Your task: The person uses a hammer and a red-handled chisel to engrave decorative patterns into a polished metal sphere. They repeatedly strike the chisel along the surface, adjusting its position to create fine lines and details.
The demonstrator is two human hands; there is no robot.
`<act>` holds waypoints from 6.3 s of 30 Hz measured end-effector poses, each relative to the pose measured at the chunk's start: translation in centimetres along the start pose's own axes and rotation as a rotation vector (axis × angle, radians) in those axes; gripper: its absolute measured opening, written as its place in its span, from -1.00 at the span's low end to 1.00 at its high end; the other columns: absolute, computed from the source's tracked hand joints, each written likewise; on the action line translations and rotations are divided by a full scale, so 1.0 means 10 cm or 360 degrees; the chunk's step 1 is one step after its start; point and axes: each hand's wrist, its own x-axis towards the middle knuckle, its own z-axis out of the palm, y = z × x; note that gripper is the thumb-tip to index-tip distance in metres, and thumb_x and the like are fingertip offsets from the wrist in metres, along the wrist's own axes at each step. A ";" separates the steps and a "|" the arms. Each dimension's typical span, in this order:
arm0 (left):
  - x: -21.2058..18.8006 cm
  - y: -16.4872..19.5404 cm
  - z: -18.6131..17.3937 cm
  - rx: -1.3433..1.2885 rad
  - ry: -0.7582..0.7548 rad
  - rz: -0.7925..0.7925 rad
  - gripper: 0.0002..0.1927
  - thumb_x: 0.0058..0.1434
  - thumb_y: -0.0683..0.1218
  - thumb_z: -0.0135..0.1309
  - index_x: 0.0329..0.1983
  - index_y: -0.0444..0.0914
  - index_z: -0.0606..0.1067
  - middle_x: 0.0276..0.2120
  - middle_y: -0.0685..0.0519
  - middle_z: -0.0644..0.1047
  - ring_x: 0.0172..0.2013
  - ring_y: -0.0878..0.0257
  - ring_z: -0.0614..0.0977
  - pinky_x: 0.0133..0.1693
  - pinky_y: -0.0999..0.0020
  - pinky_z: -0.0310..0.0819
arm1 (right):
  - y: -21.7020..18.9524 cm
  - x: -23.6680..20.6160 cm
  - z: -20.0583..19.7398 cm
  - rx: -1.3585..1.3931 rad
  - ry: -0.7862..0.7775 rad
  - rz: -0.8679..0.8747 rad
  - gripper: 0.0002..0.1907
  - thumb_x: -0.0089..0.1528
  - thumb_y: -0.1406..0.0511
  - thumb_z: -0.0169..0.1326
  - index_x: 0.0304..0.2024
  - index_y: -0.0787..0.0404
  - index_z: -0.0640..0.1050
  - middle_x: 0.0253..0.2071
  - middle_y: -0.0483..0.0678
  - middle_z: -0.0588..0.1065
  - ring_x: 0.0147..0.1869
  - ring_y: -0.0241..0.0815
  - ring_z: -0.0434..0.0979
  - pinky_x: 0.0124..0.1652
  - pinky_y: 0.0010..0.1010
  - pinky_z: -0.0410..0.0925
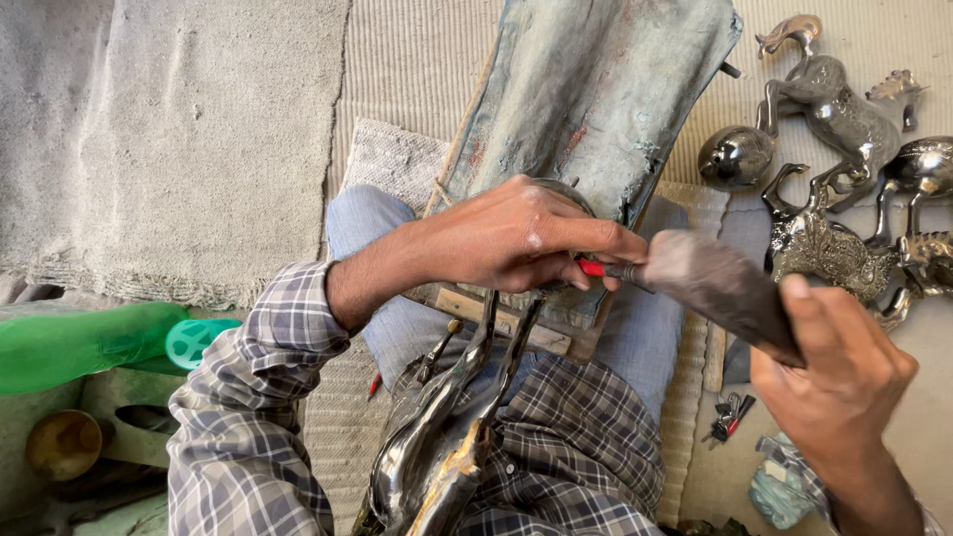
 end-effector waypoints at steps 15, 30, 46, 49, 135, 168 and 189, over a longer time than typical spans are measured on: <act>-0.05 0.00 -0.07 -0.0148 0.0008 -0.0067 -0.58 0.40 -0.13 0.12 0.31 -0.09 0.40 -0.08 0.15 0.71 -0.11 0.22 0.78 -0.15 0.22 0.71 | -0.07 0.28 -0.17 0.0408 -0.0080 0.0284 -0.23 0.19 0.44 0.29 0.37 0.06 0.24 -0.23 -0.02 0.56 -0.23 -0.12 0.63 -0.18 -0.30 0.50; -0.11 -0.05 -0.08 -0.0194 0.0057 -0.0080 -0.57 0.36 -0.21 0.16 0.28 -0.12 0.43 -0.10 0.12 0.71 -0.11 0.23 0.78 -0.11 0.23 0.72 | 0.04 0.41 -0.18 0.0145 -0.0109 0.0040 0.00 0.08 0.42 0.32 0.51 -0.03 0.18 -0.13 0.13 0.56 -0.17 0.04 0.65 -0.18 -0.21 0.52; -0.18 -0.05 -0.15 -0.0314 0.0150 -0.0024 -0.58 0.36 -0.18 0.17 0.28 -0.16 0.44 0.02 0.07 0.67 -0.07 0.17 0.77 -0.07 0.18 0.70 | 0.08 0.58 -0.24 0.0364 -0.0185 0.0113 -0.06 0.06 0.42 0.32 0.48 0.04 0.26 -0.04 0.18 0.57 -0.13 0.00 0.67 -0.17 -0.27 0.53; -0.19 -0.05 -0.17 -0.0305 0.0174 0.0007 -0.58 0.36 -0.19 0.18 0.28 -0.16 0.44 0.04 0.05 0.66 -0.03 0.13 0.75 -0.05 0.18 0.69 | 0.04 0.64 -0.28 0.0217 -0.0251 0.0103 -0.12 0.09 0.43 0.30 0.42 0.02 0.28 -0.09 0.13 0.58 -0.09 0.00 0.68 -0.14 -0.26 0.53; -0.60 -0.44 -0.07 -0.0605 0.0423 0.0050 -0.76 0.42 -0.13 0.18 0.14 -0.14 0.54 -0.06 0.10 0.70 -0.16 0.28 0.78 -0.03 0.31 0.76 | -0.38 1.91 -0.50 0.0031 -0.0808 -0.0118 -0.06 0.05 0.45 0.30 0.43 -0.09 0.27 -0.22 -0.06 0.60 -0.32 -0.18 0.67 -0.31 -0.36 0.55; -0.77 -0.62 0.01 -0.0838 0.0578 0.0063 -0.70 0.41 -0.03 0.15 0.15 -0.19 0.50 -0.07 0.07 0.68 -0.05 0.22 0.75 0.06 0.19 0.73 | -0.55 2.16 -0.36 0.0292 -0.0777 -0.0045 -0.07 0.08 0.40 0.25 0.48 -0.18 0.27 -0.29 -0.19 0.55 -0.47 -0.33 0.58 -0.42 -0.41 0.50; -0.89 -0.66 0.02 -0.0757 0.0667 0.0066 -0.76 0.36 -0.09 0.25 0.07 -0.14 0.56 -0.10 0.06 0.68 -0.12 0.26 0.76 -0.04 0.25 0.74 | -0.71 2.50 -0.35 -0.0318 -0.1105 -0.0424 0.02 0.03 0.43 0.20 0.47 -0.40 0.21 -0.40 -0.24 0.49 -0.49 -0.33 0.55 -0.44 -0.43 0.51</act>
